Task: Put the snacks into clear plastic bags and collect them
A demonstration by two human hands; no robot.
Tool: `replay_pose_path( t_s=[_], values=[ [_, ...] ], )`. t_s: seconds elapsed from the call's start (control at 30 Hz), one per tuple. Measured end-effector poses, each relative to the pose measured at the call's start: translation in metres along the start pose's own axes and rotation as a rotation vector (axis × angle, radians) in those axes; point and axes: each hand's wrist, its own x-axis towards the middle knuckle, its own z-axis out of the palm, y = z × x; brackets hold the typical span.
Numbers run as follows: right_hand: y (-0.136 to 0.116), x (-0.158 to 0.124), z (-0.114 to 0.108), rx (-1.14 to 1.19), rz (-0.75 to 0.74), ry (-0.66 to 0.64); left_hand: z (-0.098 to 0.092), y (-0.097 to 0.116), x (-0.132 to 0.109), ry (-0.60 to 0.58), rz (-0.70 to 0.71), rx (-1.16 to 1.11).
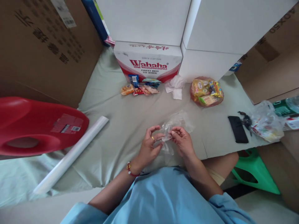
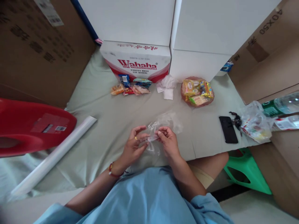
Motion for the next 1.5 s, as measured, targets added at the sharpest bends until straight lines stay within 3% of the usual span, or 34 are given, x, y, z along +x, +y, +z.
replay_pose_path(
  t_s=[0.13, 0.3, 0.37, 0.43, 0.5, 0.57, 0.63, 0.7, 0.87, 0.97, 1.07, 1.13, 1.2, 1.27, 1.33, 1.43, 1.5],
  values=[
    [0.004, 0.001, -0.018, 0.016, -0.009, 0.038, -0.029, -0.005, -0.001, -0.037, -0.261, -0.267],
    [0.008, -0.002, -0.041, -0.044, -0.061, 0.089, -0.053, -0.01, -0.009, 0.171, -0.443, -0.209],
    [0.01, -0.005, -0.042, -0.113, -0.107, 0.065, -0.047, -0.005, -0.008, 0.156, -0.562, -0.311],
    [0.012, -0.009, -0.038, -0.202, -0.149, -0.011, -0.032, 0.003, -0.002, 0.044, -0.633, -0.453],
    [0.014, -0.012, -0.03, -0.286, -0.186, -0.099, -0.012, 0.012, 0.008, -0.065, -0.607, -0.479],
    [0.015, -0.014, -0.022, -0.351, -0.225, -0.15, 0.004, 0.016, 0.02, -0.101, -0.521, -0.375],
    [0.014, -0.014, -0.02, -0.391, -0.263, -0.122, 0.011, 0.015, 0.028, -0.064, -0.479, -0.318],
    [0.011, -0.012, -0.024, -0.398, -0.281, -0.041, 0.006, 0.01, 0.032, 0.005, -0.524, -0.394],
    [0.004, 0.0, -0.052, -0.286, -0.244, 0.134, -0.036, -0.014, 0.023, 0.256, -0.679, -0.591],
    [0.007, 0.007, -0.07, -0.308, -0.196, 0.131, -0.059, -0.028, 0.012, 0.383, -0.706, -0.473],
    [0.006, 0.011, -0.085, -0.517, -0.174, 0.03, -0.077, -0.03, -0.003, 0.411, -0.663, -0.072],
    [-0.003, 0.01, -0.092, -0.737, -0.257, 0.009, -0.084, -0.022, -0.012, 0.505, -0.496, 0.314],
    [-0.02, 0.005, -0.091, -0.939, -0.464, 0.085, -0.086, -0.009, -0.017, 0.593, -0.219, 0.617],
    [-0.038, 0.001, -0.079, -1.053, -0.721, 0.173, -0.08, 0.002, -0.015, 0.485, 0.054, 0.719],
    [-0.049, 0.001, -0.06, -1.105, -0.901, 0.116, -0.068, 0.006, -0.006, 0.244, 0.177, 0.705],
    [-0.04, 0.016, -0.035, -1.2, -0.957, -0.211, -0.048, -0.007, 0.01, -0.006, 0.053, 0.776],
    [-0.022, 0.032, -0.035, -1.304, -0.906, -0.352, -0.043, -0.025, 0.018, -0.116, -0.05, 0.893]
  ],
)
